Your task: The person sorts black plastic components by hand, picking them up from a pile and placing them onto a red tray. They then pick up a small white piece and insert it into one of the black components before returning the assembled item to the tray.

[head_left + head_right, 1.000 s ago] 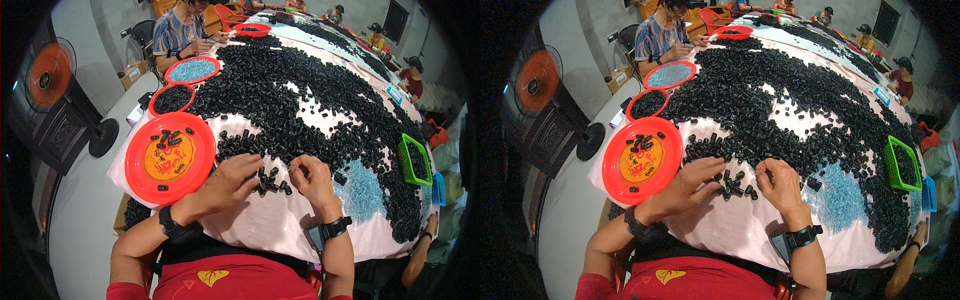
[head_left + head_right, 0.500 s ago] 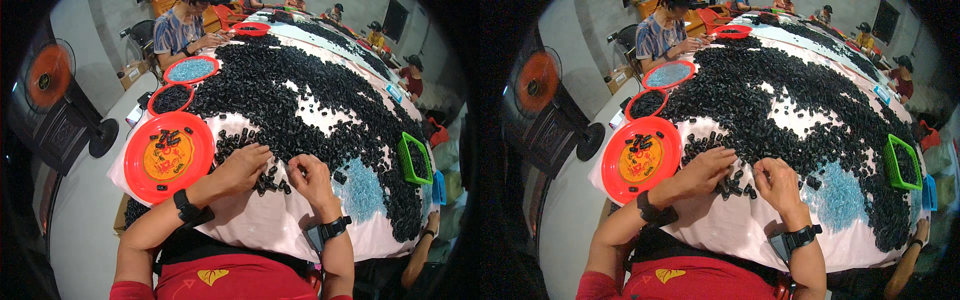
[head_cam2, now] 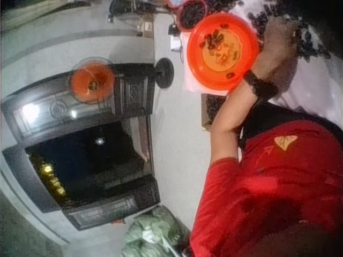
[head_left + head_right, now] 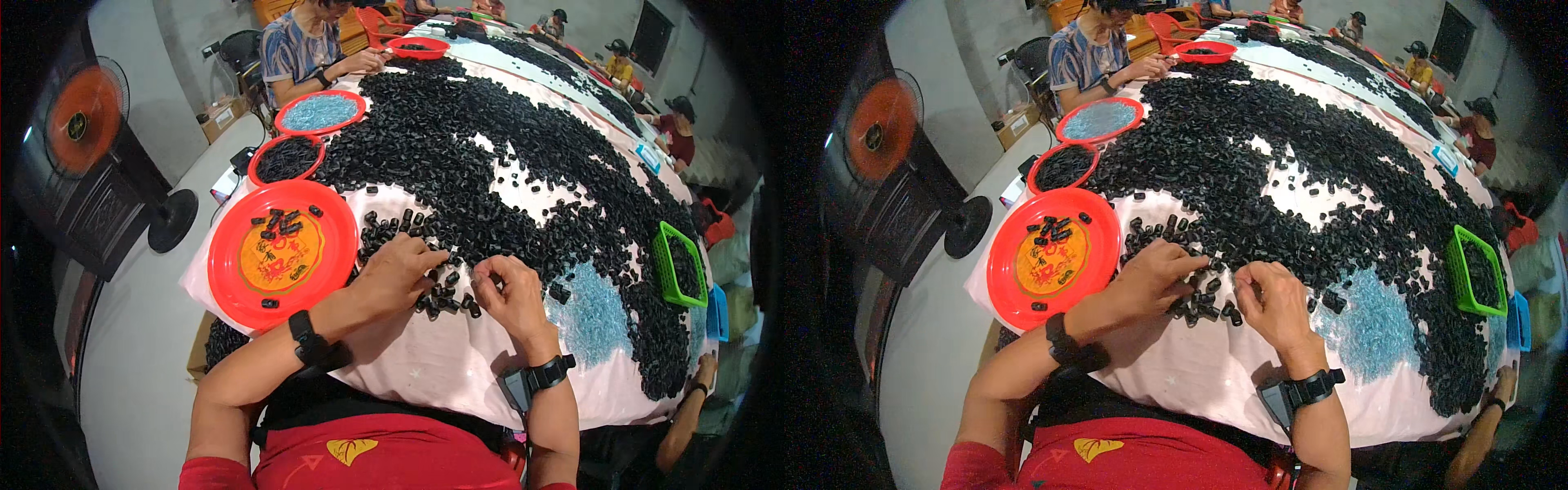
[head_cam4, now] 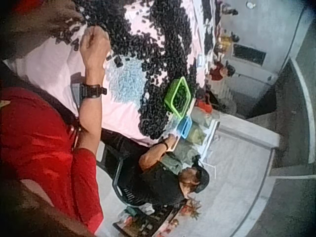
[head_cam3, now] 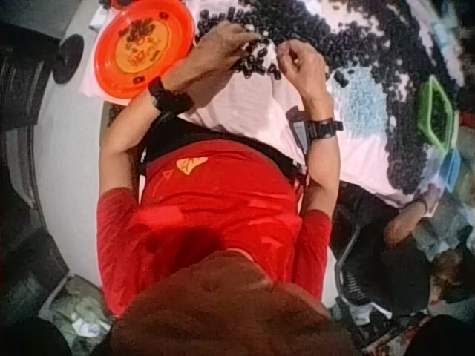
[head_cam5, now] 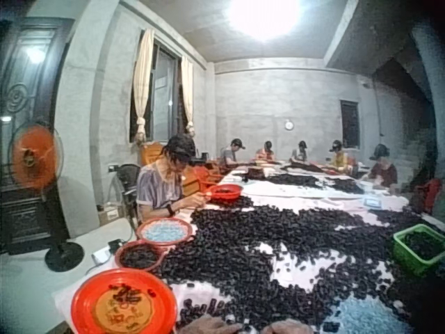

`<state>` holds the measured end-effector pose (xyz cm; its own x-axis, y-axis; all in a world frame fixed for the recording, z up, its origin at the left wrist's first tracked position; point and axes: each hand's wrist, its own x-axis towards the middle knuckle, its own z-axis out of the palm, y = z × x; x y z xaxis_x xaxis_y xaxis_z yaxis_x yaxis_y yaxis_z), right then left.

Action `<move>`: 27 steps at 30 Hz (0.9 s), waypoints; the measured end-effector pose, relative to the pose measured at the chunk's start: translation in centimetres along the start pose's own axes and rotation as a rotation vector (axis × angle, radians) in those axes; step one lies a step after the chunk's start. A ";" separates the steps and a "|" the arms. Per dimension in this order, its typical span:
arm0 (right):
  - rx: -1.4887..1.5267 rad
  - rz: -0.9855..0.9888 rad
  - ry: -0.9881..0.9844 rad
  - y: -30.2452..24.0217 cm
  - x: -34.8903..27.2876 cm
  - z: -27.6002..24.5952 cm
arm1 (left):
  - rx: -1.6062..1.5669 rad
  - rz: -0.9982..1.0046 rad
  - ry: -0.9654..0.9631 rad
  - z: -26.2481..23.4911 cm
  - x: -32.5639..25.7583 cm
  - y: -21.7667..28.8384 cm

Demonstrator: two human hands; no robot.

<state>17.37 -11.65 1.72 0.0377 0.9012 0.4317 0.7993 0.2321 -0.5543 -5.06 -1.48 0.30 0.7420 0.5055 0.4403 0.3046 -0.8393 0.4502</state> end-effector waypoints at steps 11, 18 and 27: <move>0.018 0.004 -0.025 -0.7 0.0 -0.1 | -0.003 -0.059 0.018 0.6 0.4 0.1; 0.015 -0.025 -0.017 -0.5 0.0 0.0 | -0.262 -0.173 0.133 -0.9 0.5 0.8; 0.026 0.007 -0.013 -1.0 -0.1 0.0 | -1.457 -0.784 -0.163 -2.7 -0.7 1.1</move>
<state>16.59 -11.93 2.21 0.0348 0.9075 0.4186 0.7835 0.2353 -0.5751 -6.93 -2.20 2.58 0.7674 0.5831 -0.2668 -0.0977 0.5176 0.8501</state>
